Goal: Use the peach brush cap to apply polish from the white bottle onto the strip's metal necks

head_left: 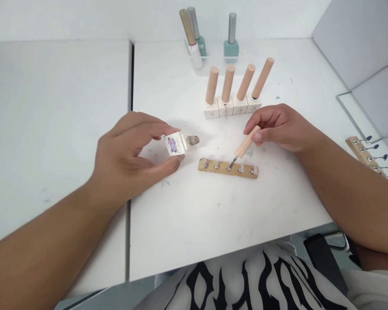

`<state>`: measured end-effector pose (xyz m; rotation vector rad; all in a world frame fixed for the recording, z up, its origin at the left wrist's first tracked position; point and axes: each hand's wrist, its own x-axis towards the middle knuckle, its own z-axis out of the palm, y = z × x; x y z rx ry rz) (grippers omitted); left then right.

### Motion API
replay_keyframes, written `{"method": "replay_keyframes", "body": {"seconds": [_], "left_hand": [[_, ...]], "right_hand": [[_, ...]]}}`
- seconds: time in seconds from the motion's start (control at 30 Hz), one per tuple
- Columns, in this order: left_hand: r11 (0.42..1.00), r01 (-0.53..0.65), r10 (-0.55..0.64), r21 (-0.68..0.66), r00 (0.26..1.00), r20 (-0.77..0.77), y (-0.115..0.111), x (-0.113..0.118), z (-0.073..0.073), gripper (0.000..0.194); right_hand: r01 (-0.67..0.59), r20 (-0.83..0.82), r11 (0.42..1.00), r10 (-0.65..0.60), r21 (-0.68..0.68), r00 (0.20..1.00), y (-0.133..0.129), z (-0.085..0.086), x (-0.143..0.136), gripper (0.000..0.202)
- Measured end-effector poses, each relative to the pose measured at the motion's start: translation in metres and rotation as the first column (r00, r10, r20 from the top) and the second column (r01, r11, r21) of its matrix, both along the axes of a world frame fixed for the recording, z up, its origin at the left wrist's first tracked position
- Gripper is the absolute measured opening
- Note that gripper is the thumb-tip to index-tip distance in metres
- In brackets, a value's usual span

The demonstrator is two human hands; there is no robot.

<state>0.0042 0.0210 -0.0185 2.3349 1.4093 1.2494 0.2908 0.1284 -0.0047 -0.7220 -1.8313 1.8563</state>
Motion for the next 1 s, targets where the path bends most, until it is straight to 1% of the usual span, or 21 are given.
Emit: {"method": "replay_keyframes", "body": {"seconds": [0.17,0.47,0.77,1.0], "left_hand": [[1.000,0.004,-0.003,-0.004,1.000,0.005,-0.0002,-0.0009,0.0008,0.034],[1.000,0.001,-0.001,-0.021,1.000,0.007,-0.0007,-0.0018,-0.0009,0.034],[1.000,-0.004,0.004,-0.028,1.000,-0.001,-0.0006,0.0009,0.0004,0.033],[0.999,-0.010,0.010,-0.037,1.000,-0.009,-0.0014,0.0004,0.0022,0.034]], "right_hand": [[0.020,0.005,1.000,-0.020,-0.016,1.000,-0.0007,0.0012,-0.0004,0.011],[0.018,0.009,1.000,-0.018,0.009,1.000,-0.0011,-0.0001,0.0007,0.010],[0.006,-0.005,1.000,-0.006,0.006,1.000,0.0010,-0.0013,0.0004,0.018],[-0.007,-0.024,1.000,0.007,0.013,1.000,0.0017,-0.0028,0.0018,0.018]]}}
